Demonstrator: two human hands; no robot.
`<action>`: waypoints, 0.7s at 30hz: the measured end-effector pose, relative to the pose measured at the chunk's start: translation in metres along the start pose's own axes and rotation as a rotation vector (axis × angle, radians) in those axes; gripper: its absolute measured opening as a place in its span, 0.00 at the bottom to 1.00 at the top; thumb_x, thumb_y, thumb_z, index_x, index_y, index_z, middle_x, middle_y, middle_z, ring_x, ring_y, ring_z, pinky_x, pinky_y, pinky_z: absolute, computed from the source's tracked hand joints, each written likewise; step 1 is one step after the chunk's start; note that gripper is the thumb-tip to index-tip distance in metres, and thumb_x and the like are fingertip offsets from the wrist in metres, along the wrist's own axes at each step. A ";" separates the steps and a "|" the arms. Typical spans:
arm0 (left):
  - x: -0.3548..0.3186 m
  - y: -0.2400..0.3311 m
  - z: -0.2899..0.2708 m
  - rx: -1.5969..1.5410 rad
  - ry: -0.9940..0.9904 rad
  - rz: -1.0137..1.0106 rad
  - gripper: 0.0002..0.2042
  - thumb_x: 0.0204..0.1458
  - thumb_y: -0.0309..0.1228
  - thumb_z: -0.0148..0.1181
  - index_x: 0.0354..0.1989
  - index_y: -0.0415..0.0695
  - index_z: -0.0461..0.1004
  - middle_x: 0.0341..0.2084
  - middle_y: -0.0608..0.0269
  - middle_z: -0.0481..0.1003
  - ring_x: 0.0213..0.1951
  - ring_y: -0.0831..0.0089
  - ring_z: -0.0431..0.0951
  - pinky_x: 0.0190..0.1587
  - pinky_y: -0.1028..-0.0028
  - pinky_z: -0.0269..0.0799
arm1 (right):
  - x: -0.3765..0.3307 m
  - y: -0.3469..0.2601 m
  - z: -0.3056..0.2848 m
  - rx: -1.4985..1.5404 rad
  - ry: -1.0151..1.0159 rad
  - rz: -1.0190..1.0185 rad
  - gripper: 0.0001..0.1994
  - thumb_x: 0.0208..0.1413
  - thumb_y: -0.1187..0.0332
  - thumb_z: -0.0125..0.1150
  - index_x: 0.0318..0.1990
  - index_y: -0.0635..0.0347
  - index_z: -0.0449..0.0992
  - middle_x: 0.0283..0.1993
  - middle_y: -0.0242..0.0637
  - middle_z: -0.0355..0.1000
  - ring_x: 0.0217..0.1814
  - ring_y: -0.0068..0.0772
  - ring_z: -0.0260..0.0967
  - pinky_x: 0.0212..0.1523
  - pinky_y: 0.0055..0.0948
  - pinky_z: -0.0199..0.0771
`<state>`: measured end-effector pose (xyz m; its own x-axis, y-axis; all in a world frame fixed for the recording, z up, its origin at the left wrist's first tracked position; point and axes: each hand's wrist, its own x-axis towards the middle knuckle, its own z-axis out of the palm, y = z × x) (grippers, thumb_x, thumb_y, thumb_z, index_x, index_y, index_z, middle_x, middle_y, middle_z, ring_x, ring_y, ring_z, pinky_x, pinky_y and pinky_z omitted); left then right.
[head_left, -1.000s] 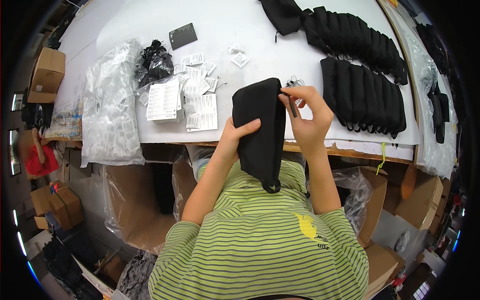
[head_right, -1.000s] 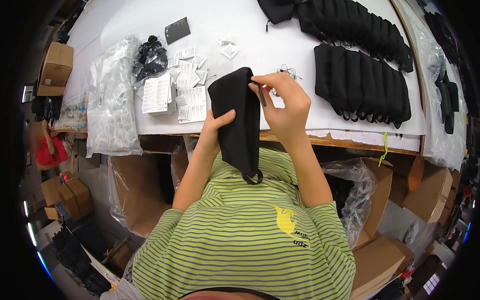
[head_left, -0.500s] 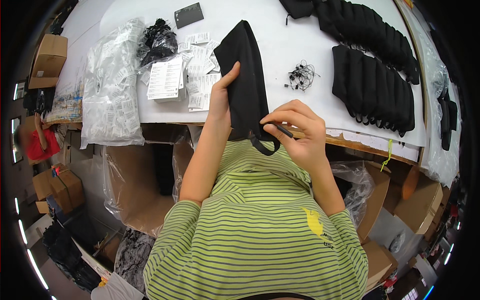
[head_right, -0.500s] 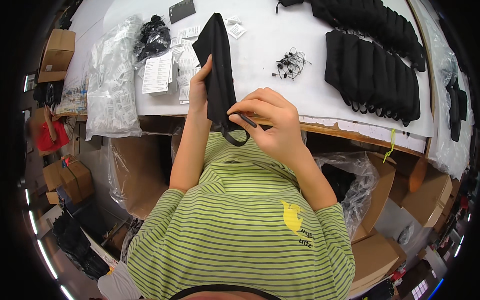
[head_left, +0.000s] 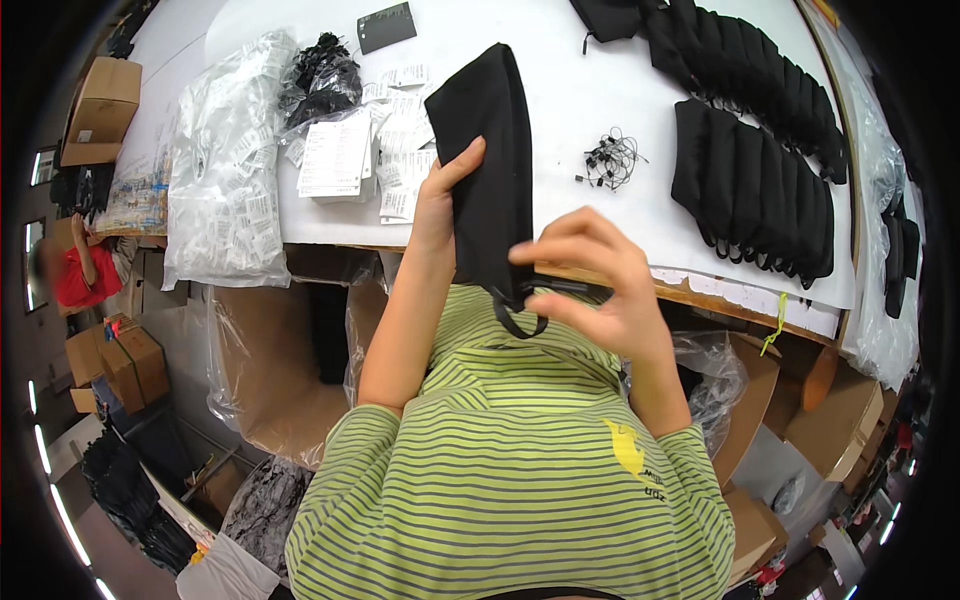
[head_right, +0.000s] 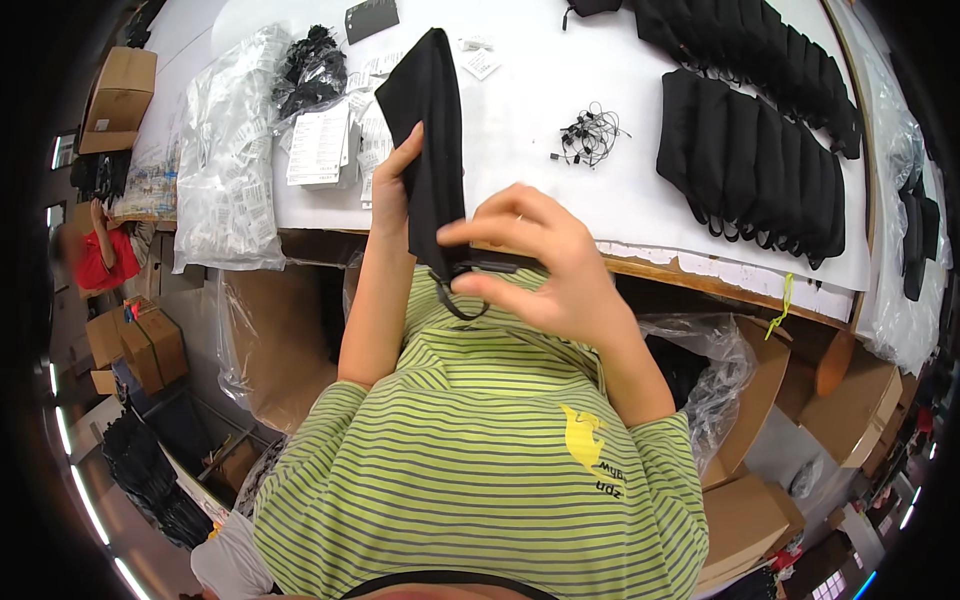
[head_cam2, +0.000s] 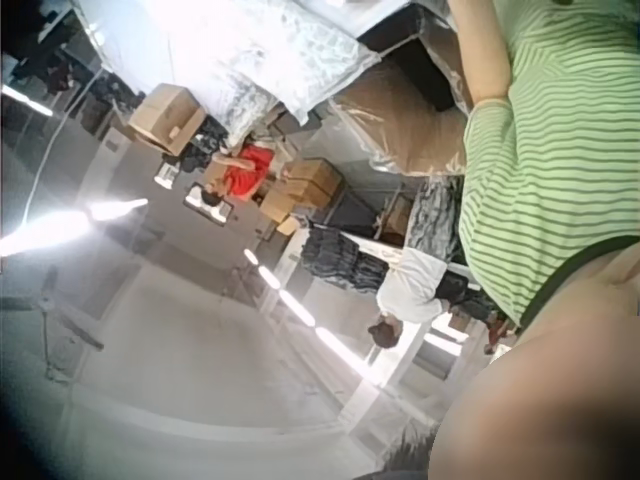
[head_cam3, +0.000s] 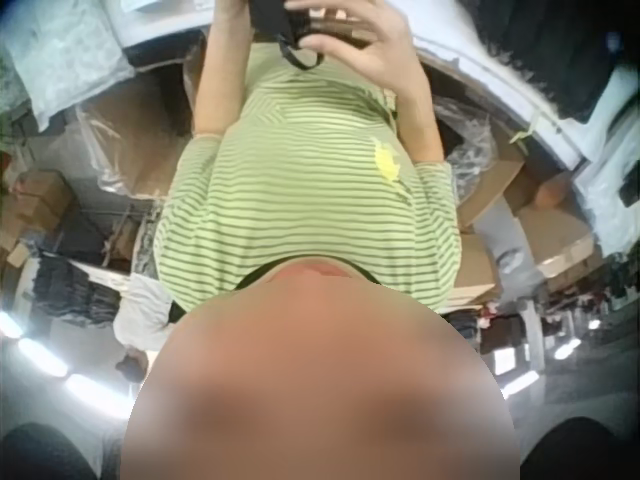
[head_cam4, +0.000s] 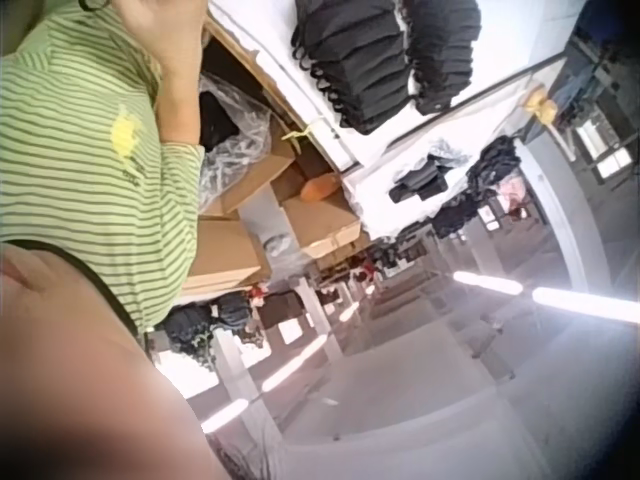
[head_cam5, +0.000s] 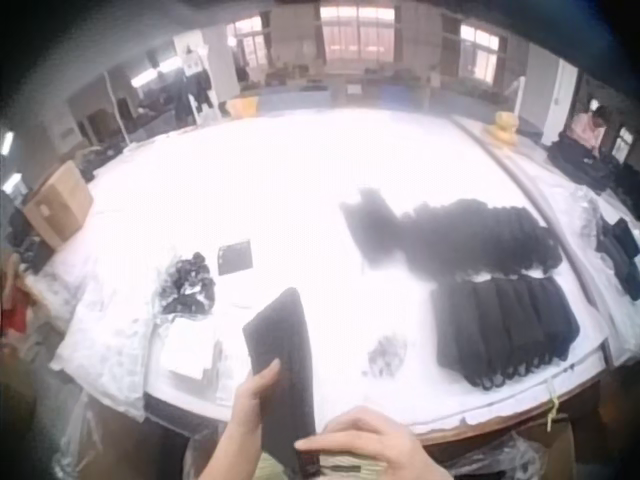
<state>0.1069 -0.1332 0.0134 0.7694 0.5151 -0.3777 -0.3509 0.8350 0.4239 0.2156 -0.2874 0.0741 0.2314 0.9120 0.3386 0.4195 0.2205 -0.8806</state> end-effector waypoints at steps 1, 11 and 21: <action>-0.001 -0.001 0.001 0.065 0.005 0.054 0.12 0.52 0.28 0.58 0.43 0.38 0.72 0.33 0.59 0.77 0.31 0.72 0.80 0.34 0.75 0.78 | 0.004 -0.003 -0.006 0.055 0.049 0.035 0.11 0.43 0.71 0.66 0.36 0.59 0.77 0.30 0.31 0.70 0.32 0.23 0.65 0.30 0.23 0.62; -0.010 -0.009 0.007 0.339 0.018 0.224 0.16 0.46 0.28 0.64 0.42 0.35 0.71 0.32 0.57 0.76 0.31 0.72 0.78 0.35 0.76 0.76 | 0.023 0.013 -0.011 -0.100 0.111 0.337 0.07 0.45 0.68 0.62 0.30 0.61 0.76 0.24 0.29 0.73 0.23 0.19 0.65 0.22 0.19 0.58; -0.009 -0.011 0.000 0.295 -0.011 0.151 0.15 0.46 0.28 0.64 0.42 0.37 0.71 0.33 0.59 0.76 0.32 0.74 0.77 0.36 0.77 0.75 | 0.020 0.022 -0.021 0.138 -0.009 0.405 0.05 0.47 0.71 0.59 0.31 0.62 0.77 0.26 0.27 0.74 0.26 0.15 0.67 0.26 0.17 0.59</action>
<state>0.1038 -0.1468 0.0119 0.7266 0.6253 -0.2847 -0.2929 0.6567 0.6949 0.2474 -0.2712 0.0688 0.3452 0.9374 -0.0462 0.1747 -0.1125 -0.9782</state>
